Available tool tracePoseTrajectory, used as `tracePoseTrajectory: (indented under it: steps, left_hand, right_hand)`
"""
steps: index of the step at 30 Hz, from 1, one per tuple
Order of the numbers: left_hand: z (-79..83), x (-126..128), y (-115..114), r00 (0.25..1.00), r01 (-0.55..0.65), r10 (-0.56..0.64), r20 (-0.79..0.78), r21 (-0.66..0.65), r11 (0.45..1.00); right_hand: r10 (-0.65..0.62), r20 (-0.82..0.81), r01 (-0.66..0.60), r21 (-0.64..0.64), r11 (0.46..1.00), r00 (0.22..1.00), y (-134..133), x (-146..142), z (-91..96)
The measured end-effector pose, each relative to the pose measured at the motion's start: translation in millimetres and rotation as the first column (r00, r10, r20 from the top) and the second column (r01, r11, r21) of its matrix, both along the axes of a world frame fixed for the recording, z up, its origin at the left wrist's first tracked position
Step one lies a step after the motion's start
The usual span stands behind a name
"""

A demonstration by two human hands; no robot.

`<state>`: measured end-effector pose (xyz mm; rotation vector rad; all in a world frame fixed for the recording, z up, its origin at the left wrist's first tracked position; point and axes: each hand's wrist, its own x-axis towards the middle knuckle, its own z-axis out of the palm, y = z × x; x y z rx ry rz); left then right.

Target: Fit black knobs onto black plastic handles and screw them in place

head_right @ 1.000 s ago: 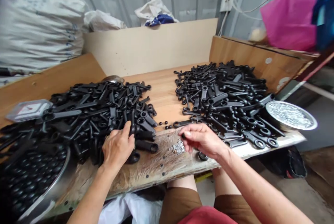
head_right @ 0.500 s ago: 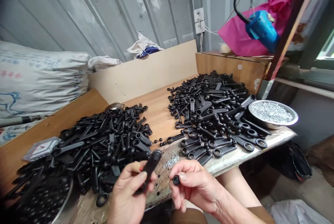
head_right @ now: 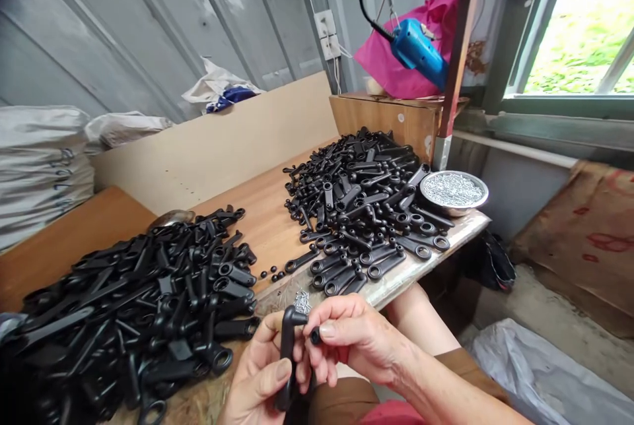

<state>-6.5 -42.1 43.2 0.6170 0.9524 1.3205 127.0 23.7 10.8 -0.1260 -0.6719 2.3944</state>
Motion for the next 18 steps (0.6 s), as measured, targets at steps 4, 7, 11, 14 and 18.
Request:
tracePoseTrajectory:
  steps: [4,7,11,14,18]
  left_hand:
    - [-2.1,-3.9,-4.4,0.994,-0.094,0.095,-0.047,0.013,0.995]
    - [-11.1,-10.3,-6.2,0.979,-0.158,0.165,-0.118,0.061,0.985]
    - [-21.9,-13.5,-5.7,0.959,-0.222,0.236,-0.158,0.098,0.970]
    - [-22.9,-10.2,-4.8,0.930,-0.315,0.328,-0.165,0.101,0.944]
    - [-26.1,-9.2,-4.8,0.873,-0.387,0.412,-0.263,0.145,0.911]
  right_hand:
    - [-0.026,0.029,0.027,-0.037,0.999,0.999,-0.4,-1.8,3.4]
    - [-0.064,0.062,0.067,-0.057,0.996,0.996,-0.3,-6.4,3.7]
    - [-0.076,0.107,0.082,-0.044,0.996,0.991,-0.3,-15.7,-0.4]
    - [-0.079,0.129,0.085,-0.038,0.996,0.988,-0.2,-22.4,-2.9]
    - [-0.080,0.141,0.088,-0.050,0.995,0.987,0.4,-29.2,-5.0]
